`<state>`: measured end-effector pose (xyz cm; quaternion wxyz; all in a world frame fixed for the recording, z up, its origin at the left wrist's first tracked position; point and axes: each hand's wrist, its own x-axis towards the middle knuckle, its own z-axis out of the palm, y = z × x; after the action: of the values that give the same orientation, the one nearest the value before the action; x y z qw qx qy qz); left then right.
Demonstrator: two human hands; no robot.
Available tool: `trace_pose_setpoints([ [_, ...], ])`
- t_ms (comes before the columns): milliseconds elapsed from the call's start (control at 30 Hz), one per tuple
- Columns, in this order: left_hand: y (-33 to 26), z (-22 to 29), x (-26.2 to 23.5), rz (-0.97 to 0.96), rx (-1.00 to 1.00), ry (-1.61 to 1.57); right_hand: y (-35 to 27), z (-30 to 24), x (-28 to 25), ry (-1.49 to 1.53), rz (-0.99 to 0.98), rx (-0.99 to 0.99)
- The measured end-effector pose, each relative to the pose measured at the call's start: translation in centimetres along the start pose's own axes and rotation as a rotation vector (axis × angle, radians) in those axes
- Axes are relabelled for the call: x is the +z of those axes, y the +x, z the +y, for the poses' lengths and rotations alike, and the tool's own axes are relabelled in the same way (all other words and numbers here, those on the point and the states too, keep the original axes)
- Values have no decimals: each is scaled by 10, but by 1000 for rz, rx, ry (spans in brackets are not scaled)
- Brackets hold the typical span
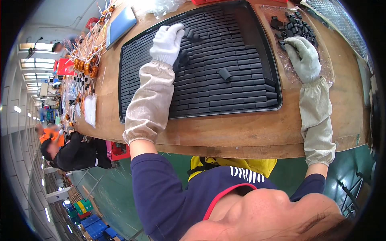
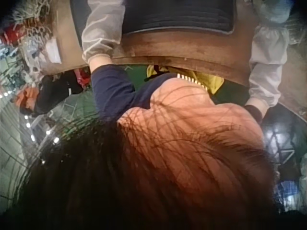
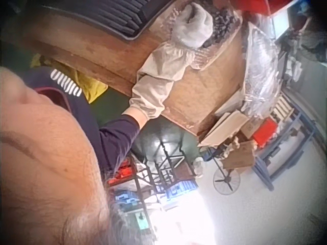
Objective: The person is assembling small black plastic components by hand. They pick up a cylindrical piece and a cap-like piece, fit them together, and place the assembled unit onto a black tray. This process is repeated continuously throughout the video.
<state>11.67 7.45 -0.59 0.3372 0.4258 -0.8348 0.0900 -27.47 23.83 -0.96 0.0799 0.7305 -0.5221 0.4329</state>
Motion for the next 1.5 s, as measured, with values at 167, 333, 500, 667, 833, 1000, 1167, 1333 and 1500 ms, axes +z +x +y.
trace_pose_setpoints([
  [167,11,-10,-22,-423,-431,-515,-2,-1,0,6,6,30],
  [333,13,-1,-36,-387,-542,-769,-3,1,0,22,2,37],
  [500,4,-1,-38,-275,-686,-866,-2,-6,2,41,-15,57],
  [667,14,31,-36,-281,-905,-1738,-10,9,-7,-4,10,82],
  [833,-3,104,-31,-553,-983,-2119,3,-5,-3,-25,-4,-20],
  [1000,1,150,-5,-778,-854,-2268,3,-1,-9,-15,3,-9],
  [1167,15,168,3,-807,-842,-2147,4,6,-24,360,270,561],
  [1333,14,164,18,-784,-812,-2067,25,31,-21,-63,36,241],
  [1500,5,157,19,-698,-862,-1863,37,38,14,-407,-208,51],
])
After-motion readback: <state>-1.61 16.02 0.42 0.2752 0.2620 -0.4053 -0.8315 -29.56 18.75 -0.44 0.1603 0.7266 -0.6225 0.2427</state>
